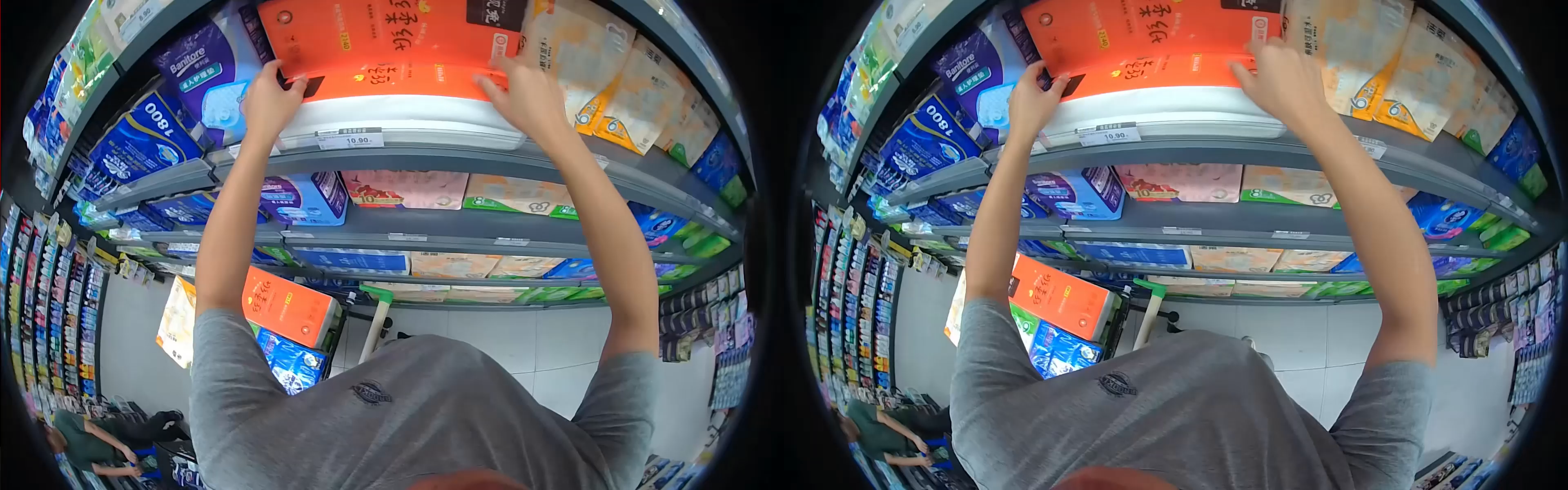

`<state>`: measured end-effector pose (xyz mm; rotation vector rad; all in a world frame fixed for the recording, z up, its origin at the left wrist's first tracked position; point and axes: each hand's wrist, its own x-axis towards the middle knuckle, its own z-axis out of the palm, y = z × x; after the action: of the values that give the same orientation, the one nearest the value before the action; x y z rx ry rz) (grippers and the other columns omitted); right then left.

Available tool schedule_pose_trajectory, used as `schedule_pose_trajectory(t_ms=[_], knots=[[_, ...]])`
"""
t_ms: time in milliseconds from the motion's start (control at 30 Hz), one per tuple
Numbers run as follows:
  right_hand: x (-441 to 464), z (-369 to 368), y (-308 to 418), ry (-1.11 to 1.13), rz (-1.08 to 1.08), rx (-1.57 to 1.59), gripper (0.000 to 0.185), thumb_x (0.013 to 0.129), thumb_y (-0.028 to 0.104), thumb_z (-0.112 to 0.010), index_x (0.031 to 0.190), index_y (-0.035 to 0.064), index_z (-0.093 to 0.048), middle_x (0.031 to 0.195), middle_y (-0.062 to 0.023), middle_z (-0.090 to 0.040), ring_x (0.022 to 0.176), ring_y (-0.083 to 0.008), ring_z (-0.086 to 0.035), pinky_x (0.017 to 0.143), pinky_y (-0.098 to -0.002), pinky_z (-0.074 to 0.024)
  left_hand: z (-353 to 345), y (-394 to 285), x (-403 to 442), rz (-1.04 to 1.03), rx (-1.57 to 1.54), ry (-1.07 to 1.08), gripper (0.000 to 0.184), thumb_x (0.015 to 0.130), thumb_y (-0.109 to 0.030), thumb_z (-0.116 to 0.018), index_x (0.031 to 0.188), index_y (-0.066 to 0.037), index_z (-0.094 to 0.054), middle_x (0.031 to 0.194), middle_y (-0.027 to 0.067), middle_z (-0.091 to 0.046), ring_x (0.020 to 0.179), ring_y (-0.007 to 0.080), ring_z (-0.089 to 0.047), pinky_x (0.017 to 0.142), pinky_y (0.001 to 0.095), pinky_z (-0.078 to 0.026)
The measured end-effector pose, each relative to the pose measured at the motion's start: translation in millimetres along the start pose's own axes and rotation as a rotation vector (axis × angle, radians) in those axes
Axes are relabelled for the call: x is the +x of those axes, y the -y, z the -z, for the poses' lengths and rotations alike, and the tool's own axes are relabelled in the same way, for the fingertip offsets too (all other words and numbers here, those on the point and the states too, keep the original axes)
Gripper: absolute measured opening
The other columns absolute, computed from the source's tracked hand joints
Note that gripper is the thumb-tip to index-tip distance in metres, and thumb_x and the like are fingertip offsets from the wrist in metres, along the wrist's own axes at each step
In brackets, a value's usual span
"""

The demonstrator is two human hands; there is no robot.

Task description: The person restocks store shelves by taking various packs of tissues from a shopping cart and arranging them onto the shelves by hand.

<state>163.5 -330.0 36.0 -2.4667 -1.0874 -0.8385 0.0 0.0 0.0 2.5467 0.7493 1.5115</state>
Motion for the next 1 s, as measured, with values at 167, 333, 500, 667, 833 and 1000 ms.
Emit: schedule_pose_trajectory(t_ms=[167, 333, 500, 667, 833, 1000], knots=[[-17.6, -33.2, -25.3, -0.164, 0.21, 0.259, 0.038, 0.09, 0.035, -0.054, 0.102, 0.0018, -0.067, 0.104, -0.0167, -0.065, 0.098, -0.0319, -0.06, 0.084, -0.0382, -0.0481, -1.1, -7.3, -21.9, 0.133, -0.167, 0.096, 0.041, 0.08, -0.039, -0.062, 0.107, -0.008, -0.067, 0.094, 0.0145, -0.069, 0.09, 0.0307, -0.066, 0.078, 0.0377, -0.051], [-23.5, -37.9, -25.0, -0.165, 0.199, 0.341, 0.041, 0.091, 0.038, -0.054, 0.107, 0.0019, -0.066, 0.112, -0.0174, -0.063, 0.105, -0.0334, -0.058, 0.088, -0.0385, -0.0468, 7.1, -11.2, -21.2, 0.125, -0.169, 0.138, 0.036, 0.082, -0.033, -0.062, 0.103, -0.005, -0.068, 0.092, 0.0143, -0.07, 0.086, 0.0259, -0.067, 0.076, 0.0334, -0.05], [-34.8, -52.1, -24.7, -0.307, 0.184, 0.23, 0.044, 0.09, 0.041, -0.053, 0.109, 0.0026, -0.065, 0.116, -0.0191, -0.061, 0.107, -0.0353, -0.057, 0.09, -0.0396, -0.0458, 4.3, -6.5, -25.6, 0.11, -0.212, 0.111, 0.032, 0.082, -0.034, -0.062, 0.099, -0.007, -0.07, 0.089, 0.0126, -0.07, 0.084, 0.0256, -0.067, 0.074, 0.0332, -0.05], [-42.2, -44.9, -15.0, -0.294, 0.055, 0.347, 0.043, 0.09, 0.039, -0.054, 0.106, 0.001, -0.066, 0.115, -0.0216, -0.061, 0.104, -0.0367, -0.059, 0.089, -0.0409, -0.0467, 4.6, -3.6, -27.6, 0.069, -0.259, 0.081, 0.031, 0.081, -0.033, -0.063, 0.096, -0.007, -0.07, 0.086, 0.0119, -0.07, 0.081, 0.0258, -0.068, 0.072, 0.0333, -0.051], [-45.7, -30.1, -8.4, -0.279, 0.01, 0.452, 0.036, 0.087, 0.033, -0.057, 0.093, 0.0003, -0.07, 0.101, -0.0215, -0.066, 0.092, -0.0368, -0.064, 0.081, -0.042, -0.05, 14.0, -6.9, -26.9, 0.106, -0.263, 0.176, 0.032, 0.082, -0.031, -0.062, 0.102, -0.008, -0.07, 0.09, 0.0119, -0.07, 0.084, 0.0242, -0.067, 0.075, 0.0318, -0.05], [-22.6, 0.0, -8.4, -0.075, -0.083, 0.247, 0.037, 0.08, 0.035, -0.063, 0.092, 0.0012, -0.07, 0.097, -0.0211, -0.066, 0.089, -0.0355, -0.065, 0.078, -0.0416, -0.0507, 7.5, 6.6, -5.5, 0.082, -0.282, 0.339, 0.037, 0.083, -0.031, -0.058, 0.111, -0.009, -0.067, 0.103, 0.0136, -0.068, 0.095, 0.0256, -0.064, 0.083, 0.0323, -0.047]])
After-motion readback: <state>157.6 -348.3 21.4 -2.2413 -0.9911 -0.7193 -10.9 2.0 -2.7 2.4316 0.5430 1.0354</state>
